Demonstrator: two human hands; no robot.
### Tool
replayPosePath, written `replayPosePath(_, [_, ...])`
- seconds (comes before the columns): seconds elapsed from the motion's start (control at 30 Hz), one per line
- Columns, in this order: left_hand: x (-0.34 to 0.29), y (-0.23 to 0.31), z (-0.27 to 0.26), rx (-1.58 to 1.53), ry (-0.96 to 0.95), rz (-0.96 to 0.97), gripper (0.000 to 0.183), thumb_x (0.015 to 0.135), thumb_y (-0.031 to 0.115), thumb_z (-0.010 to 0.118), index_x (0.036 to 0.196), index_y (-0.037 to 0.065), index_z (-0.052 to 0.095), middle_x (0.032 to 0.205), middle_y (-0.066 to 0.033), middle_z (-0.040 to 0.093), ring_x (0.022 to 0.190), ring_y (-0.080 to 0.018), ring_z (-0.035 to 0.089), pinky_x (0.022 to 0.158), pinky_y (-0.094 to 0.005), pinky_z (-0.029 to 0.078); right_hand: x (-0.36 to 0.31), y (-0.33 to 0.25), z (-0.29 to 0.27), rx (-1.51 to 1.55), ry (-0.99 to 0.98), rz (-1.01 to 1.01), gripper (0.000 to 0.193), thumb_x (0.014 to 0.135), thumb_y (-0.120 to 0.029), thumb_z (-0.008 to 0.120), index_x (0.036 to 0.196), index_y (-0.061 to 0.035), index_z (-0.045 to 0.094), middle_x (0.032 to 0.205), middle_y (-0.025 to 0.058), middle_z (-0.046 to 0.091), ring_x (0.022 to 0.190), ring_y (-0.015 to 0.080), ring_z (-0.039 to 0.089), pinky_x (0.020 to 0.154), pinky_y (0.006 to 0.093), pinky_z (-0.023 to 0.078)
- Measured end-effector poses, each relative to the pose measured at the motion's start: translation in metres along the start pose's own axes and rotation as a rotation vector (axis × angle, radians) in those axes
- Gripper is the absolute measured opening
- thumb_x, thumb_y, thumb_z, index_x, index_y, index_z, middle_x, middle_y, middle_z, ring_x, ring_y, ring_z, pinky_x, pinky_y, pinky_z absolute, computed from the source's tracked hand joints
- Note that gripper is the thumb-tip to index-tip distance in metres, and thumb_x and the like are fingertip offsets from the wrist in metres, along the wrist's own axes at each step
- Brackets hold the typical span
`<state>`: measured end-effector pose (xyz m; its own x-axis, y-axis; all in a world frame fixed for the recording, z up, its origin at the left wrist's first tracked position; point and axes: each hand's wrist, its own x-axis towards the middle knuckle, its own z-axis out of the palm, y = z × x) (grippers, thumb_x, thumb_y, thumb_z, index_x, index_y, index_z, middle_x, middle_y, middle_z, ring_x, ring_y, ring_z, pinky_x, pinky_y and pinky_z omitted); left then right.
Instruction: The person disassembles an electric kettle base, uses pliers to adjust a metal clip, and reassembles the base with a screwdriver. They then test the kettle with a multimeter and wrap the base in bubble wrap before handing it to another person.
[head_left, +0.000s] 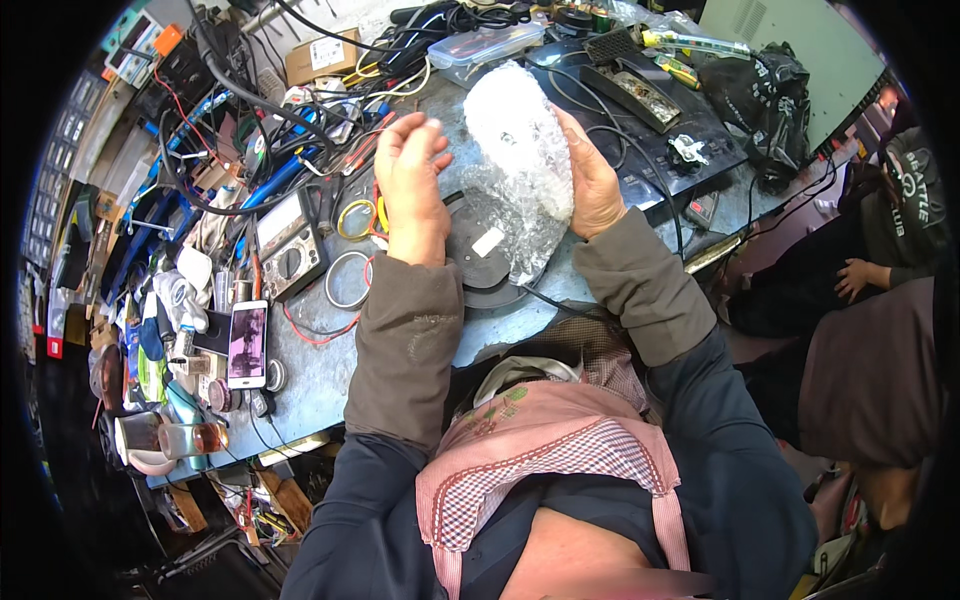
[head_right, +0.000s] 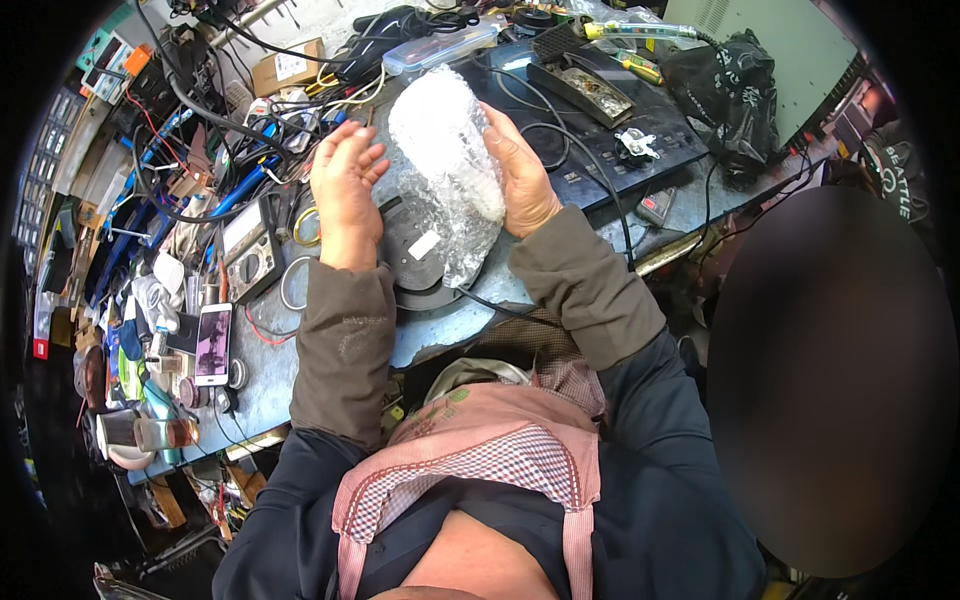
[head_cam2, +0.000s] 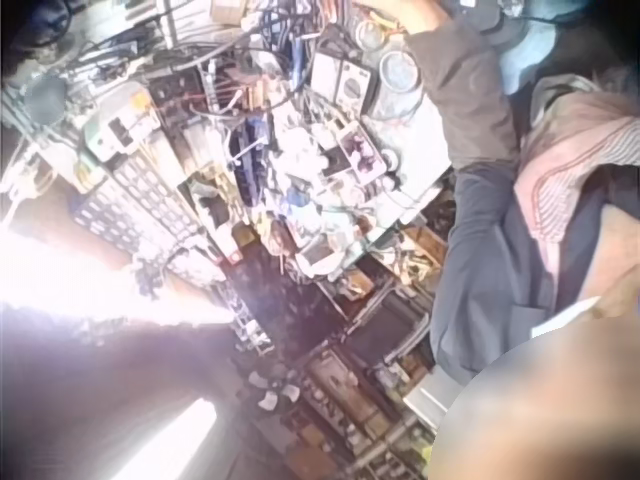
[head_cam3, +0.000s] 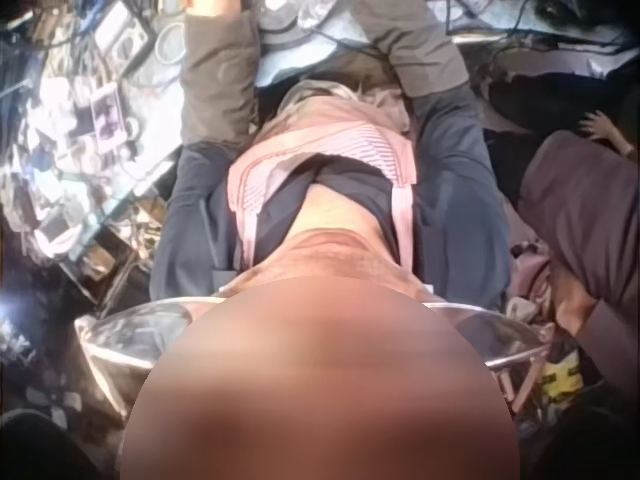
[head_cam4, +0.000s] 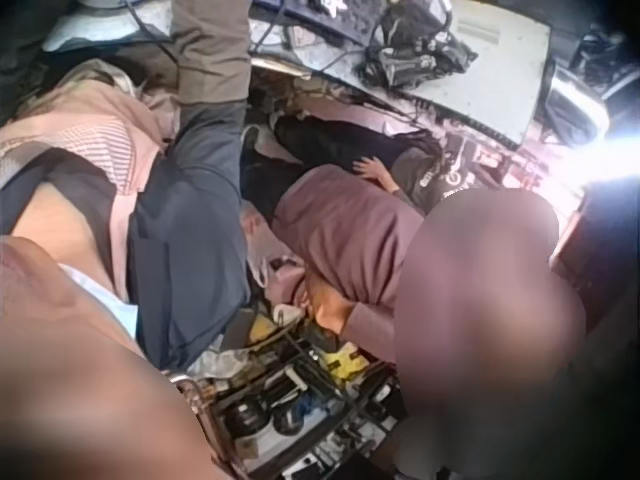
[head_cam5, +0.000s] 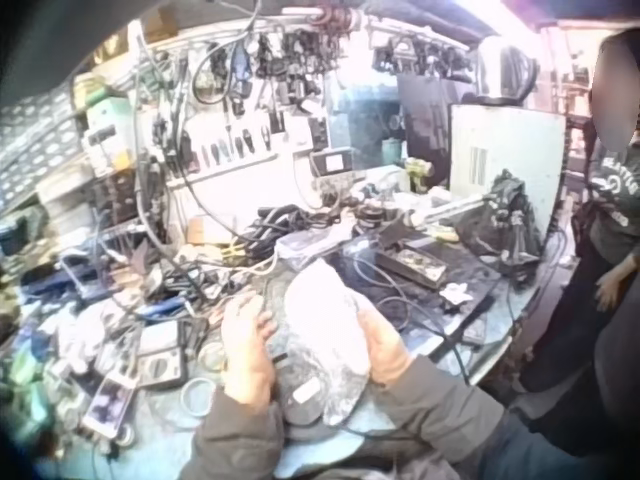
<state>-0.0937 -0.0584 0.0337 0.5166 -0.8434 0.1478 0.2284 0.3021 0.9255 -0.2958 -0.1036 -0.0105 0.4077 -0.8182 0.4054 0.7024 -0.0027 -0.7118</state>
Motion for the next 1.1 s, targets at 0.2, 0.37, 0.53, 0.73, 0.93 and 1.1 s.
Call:
replayPosePath(0.2, [-0.028,0.006,0.020,0.107,-0.362,-0.042,0.058,0.094,0.028,0.087,0.137,-0.005,0.066,0.124,-0.0116,0.074,0.110,-0.0188,0.068,0.102,-0.0320,0.051,0.000,-0.001,-0.007,0.063,0.039,-0.034,0.070,0.111,-0.027,0.056,0.171,-0.0005,0.033,0.161,0.0171,0.057,0.146,0.0261,0.059,0.123,0.0422,0.048])
replayPosePath(0.37, [-0.028,0.003,0.021,0.078,-0.369,-0.032,0.063,0.093,0.030,0.092,0.136,-0.006,0.064,0.125,-0.0129,0.073,0.111,-0.0190,0.068,0.102,-0.0333,0.053,0.000,-0.003,-0.004,0.027,0.062,-0.037,0.070,0.110,-0.025,0.055,0.172,-0.0006,0.032,0.161,0.0165,0.057,0.145,0.0257,0.060,0.122,0.0412,0.049])
replayPosePath(0.53, [-0.025,-0.006,0.022,0.104,-0.333,0.005,0.059,0.092,0.029,0.094,0.131,-0.005,0.066,0.119,-0.0120,0.074,0.107,-0.0168,0.068,0.095,-0.0309,0.055,-0.003,-0.005,-0.003,-0.032,0.045,-0.035,0.070,0.107,-0.020,0.055,0.171,0.0006,0.033,0.159,0.0175,0.057,0.144,0.0256,0.060,0.122,0.0395,0.048])
replayPosePath(0.73, [-0.021,-0.020,0.020,0.069,-0.325,0.060,0.054,0.094,0.023,0.091,0.133,-0.005,0.065,0.119,-0.0114,0.073,0.106,-0.0158,0.069,0.094,-0.0299,0.055,0.000,-0.002,-0.005,-0.085,0.073,-0.026,0.070,0.105,-0.010,0.053,0.171,0.0019,0.031,0.159,0.0187,0.057,0.143,0.0258,0.059,0.121,0.0396,0.048])
replayPosePath(0.93, [-0.023,-0.002,0.020,-0.078,-0.421,-0.014,0.069,0.094,0.024,0.086,0.148,-0.006,0.054,0.132,-0.0151,0.069,0.120,-0.0214,0.067,0.107,-0.0353,0.053,-0.001,-0.008,0.001,-0.050,0.078,-0.090,0.073,0.104,-0.005,0.057,0.172,0.0005,0.029,0.159,0.0189,0.056,0.143,0.0269,0.058,0.122,0.0412,0.047])
replayPosePath(1.1, [-0.029,-0.001,0.019,0.021,-0.509,0.075,0.089,0.089,0.028,0.092,0.158,-0.004,0.046,0.141,-0.0161,0.063,0.131,-0.0274,0.062,0.113,-0.0401,0.050,-0.002,-0.004,0.000,-0.301,0.016,-0.221,0.079,0.103,-0.001,0.062,0.174,-0.0018,0.027,0.161,0.0172,0.053,0.145,0.0261,0.056,0.124,0.0403,0.044])
